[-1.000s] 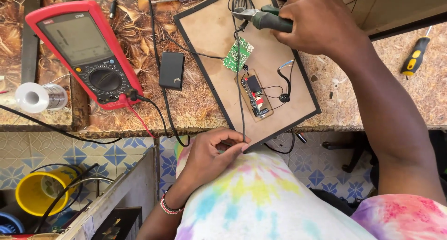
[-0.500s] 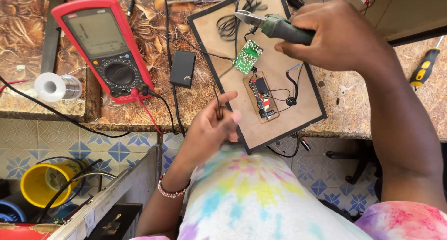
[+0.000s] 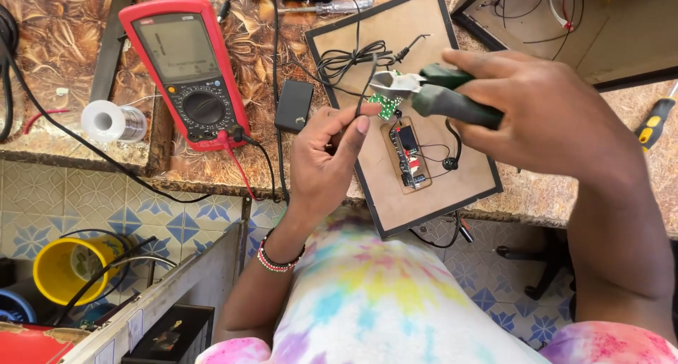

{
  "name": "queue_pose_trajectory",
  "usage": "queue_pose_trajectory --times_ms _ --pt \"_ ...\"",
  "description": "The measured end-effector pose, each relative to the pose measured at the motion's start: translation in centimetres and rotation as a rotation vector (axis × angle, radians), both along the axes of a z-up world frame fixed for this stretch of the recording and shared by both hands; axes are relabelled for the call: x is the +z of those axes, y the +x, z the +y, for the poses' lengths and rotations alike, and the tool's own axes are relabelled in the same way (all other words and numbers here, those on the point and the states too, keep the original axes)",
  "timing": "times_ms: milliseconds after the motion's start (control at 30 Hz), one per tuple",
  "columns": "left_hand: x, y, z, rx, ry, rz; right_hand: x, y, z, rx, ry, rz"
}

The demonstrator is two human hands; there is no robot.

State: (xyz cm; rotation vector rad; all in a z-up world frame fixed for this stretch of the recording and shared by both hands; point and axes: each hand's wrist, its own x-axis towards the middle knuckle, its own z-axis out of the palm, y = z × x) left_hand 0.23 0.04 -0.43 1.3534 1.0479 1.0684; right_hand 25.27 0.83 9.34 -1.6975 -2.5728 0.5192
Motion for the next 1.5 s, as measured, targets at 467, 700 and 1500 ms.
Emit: queue_pose_trajectory --times_ms 467,700,1500 --pt "0.7 -0.6 0.3 0.012 0.161 0.167 -0.2 -1.8 -0.6 -0.041 -0.151 0.028" --pt "0.5 -2.9 -1.5 -0.159 0.001 0.147 -0.2 0.4 1.3 -0.132 -0.046 0.116" --pt "-2.2 -2.5 -6.6 -0.531 -0.309 0.115 -5.6 2.3 4.3 -0.144 0.112 -0.111"
